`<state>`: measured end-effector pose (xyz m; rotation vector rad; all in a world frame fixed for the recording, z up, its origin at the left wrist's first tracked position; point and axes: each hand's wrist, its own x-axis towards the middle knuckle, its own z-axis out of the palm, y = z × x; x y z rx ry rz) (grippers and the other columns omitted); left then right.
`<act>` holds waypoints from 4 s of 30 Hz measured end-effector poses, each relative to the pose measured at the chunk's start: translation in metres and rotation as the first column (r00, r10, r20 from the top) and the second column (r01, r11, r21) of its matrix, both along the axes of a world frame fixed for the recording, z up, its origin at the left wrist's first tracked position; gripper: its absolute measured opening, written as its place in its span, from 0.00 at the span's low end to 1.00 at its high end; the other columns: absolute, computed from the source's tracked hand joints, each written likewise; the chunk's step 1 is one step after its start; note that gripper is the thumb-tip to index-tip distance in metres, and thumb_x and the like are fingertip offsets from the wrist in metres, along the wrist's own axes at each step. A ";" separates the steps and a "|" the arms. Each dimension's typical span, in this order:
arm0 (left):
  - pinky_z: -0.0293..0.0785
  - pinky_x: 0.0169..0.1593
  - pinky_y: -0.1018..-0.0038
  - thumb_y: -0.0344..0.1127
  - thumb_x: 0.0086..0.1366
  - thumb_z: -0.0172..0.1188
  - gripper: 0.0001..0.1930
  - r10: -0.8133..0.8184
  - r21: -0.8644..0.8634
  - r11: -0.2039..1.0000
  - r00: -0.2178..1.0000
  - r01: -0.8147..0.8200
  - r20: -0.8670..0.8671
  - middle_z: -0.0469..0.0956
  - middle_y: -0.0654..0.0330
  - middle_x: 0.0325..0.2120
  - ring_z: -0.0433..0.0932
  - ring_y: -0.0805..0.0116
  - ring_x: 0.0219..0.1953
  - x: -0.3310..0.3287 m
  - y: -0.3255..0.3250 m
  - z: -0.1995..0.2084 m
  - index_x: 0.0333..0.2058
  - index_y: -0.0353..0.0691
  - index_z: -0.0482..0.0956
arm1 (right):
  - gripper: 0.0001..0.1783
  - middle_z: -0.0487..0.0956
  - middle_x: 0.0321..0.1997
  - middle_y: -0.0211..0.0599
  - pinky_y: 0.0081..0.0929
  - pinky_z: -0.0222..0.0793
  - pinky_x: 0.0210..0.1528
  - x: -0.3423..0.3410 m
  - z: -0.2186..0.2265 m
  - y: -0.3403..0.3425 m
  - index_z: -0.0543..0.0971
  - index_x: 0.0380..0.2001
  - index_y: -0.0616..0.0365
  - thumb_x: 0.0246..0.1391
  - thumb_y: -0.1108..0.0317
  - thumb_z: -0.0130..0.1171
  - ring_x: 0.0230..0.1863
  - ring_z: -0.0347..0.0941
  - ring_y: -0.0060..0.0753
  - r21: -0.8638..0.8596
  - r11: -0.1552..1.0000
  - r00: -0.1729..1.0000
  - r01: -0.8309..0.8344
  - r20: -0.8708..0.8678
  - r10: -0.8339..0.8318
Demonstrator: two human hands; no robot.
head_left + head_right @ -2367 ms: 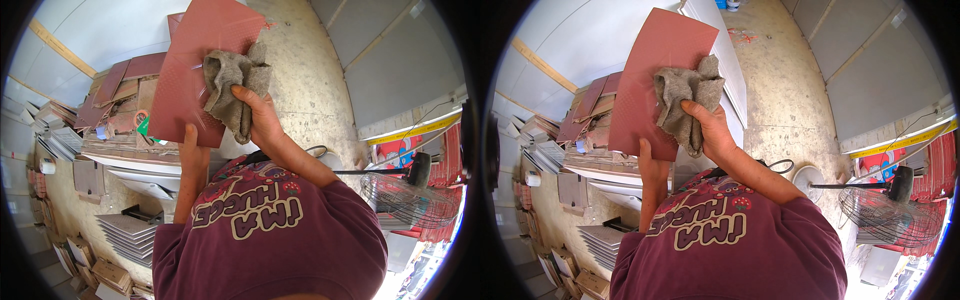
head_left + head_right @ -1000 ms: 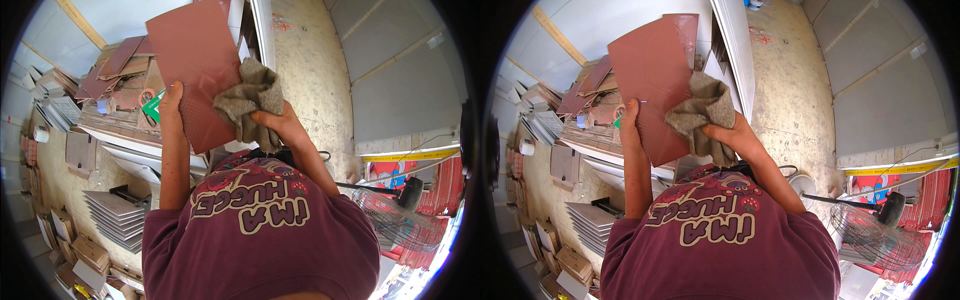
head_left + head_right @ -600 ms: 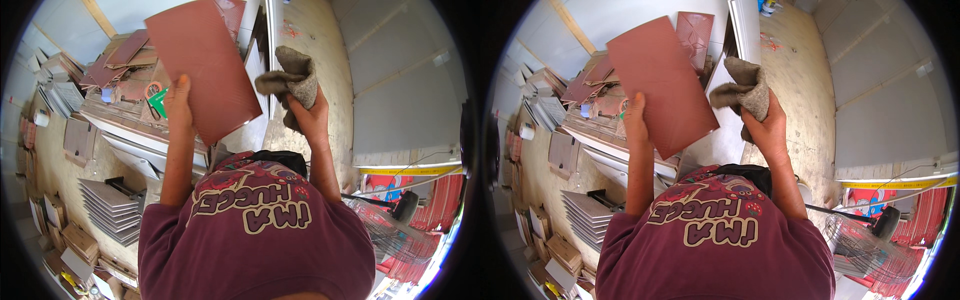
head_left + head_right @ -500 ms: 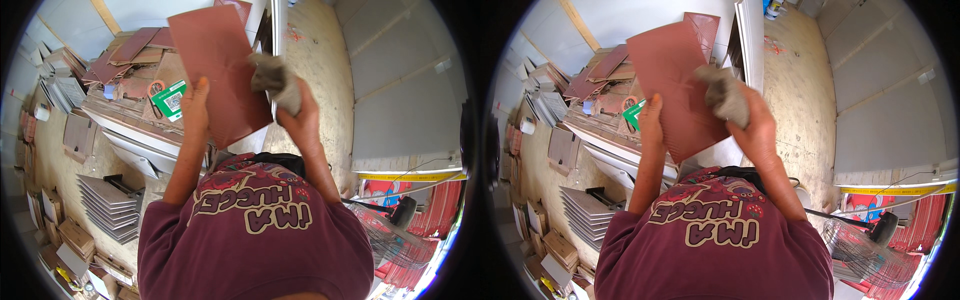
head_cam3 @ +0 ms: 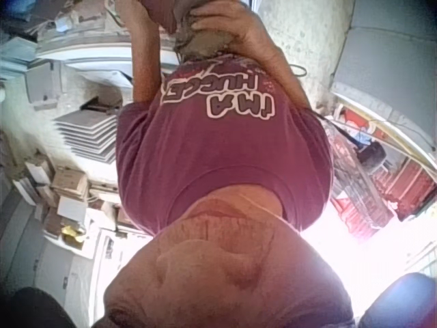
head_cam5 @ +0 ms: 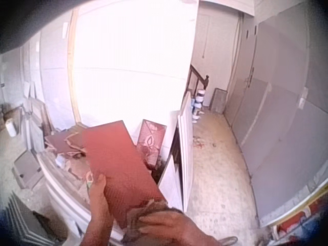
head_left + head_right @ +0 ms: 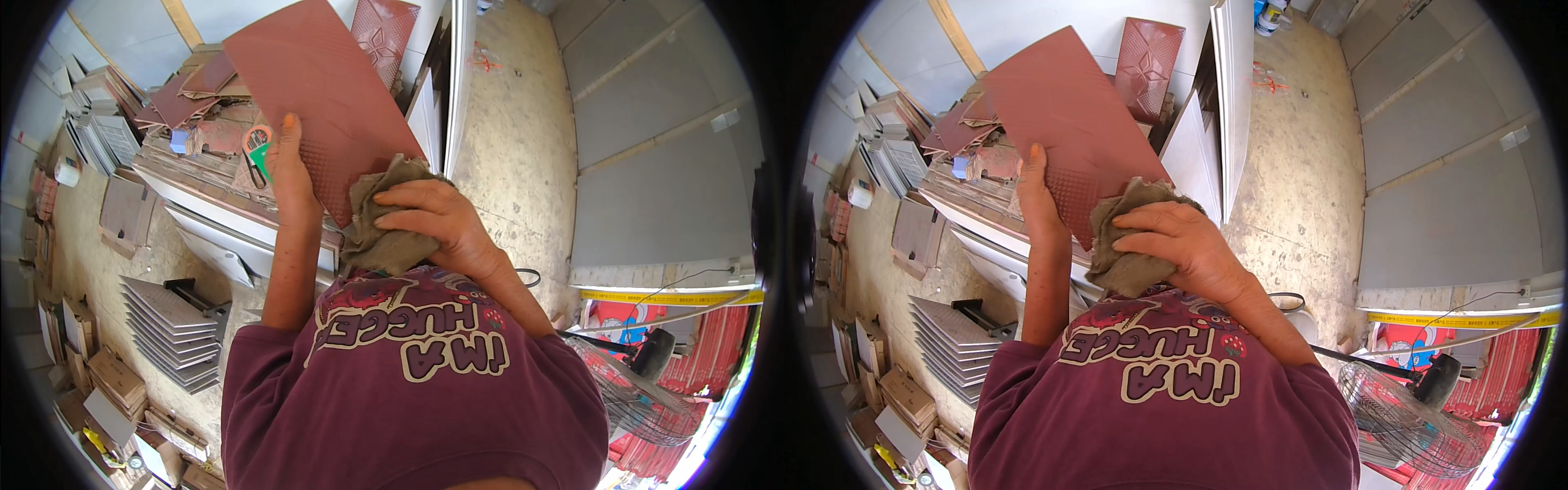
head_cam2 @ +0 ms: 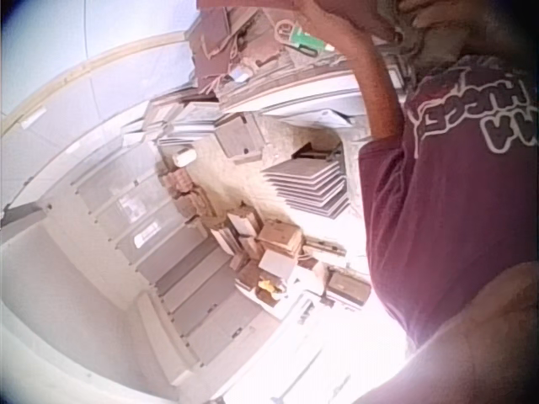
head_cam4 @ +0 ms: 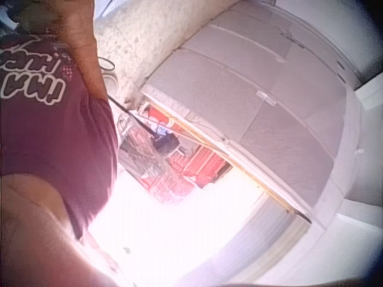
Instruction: The person wipes dust and debris off several ceramic tiles using a dry cloth and stacks them on a workbench.
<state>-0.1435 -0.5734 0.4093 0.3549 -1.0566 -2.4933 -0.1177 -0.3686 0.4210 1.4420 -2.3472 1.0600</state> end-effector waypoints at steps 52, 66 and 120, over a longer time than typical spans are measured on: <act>0.72 0.50 0.64 0.30 0.64 0.51 0.16 0.304 -0.170 0.930 0.942 -0.325 -0.143 0.75 0.52 0.45 0.75 0.59 0.48 -0.097 -0.224 0.022 0.48 0.27 0.71 | 0.17 0.78 0.26 0.37 0.35 0.63 0.41 -0.133 -0.107 -0.061 0.80 0.29 0.53 0.39 0.52 0.62 0.34 0.73 0.40 0.298 0.863 0.907 0.407 -0.025 -0.419; 0.76 0.43 0.64 0.28 0.60 0.57 0.11 0.028 -0.184 0.983 0.999 -0.025 0.014 0.77 0.58 0.38 0.77 0.65 0.40 -0.202 -0.206 -0.073 0.42 0.36 0.73 | 0.18 0.76 0.26 0.39 0.37 0.63 0.40 -0.136 -0.109 -0.061 0.79 0.29 0.55 0.35 0.55 0.63 0.33 0.71 0.44 0.242 0.881 0.905 0.406 0.033 -0.425; 0.72 0.48 0.53 0.28 0.63 0.52 0.11 -0.116 0.192 0.979 0.950 0.061 0.290 0.72 0.54 0.40 0.72 0.56 0.43 -0.347 -0.166 -0.223 0.45 0.35 0.69 | 0.20 0.76 0.29 0.31 0.35 0.62 0.43 -0.142 -0.113 -0.059 0.78 0.31 0.51 0.28 0.60 0.69 0.34 0.71 0.40 0.168 0.912 0.911 0.373 0.120 -0.395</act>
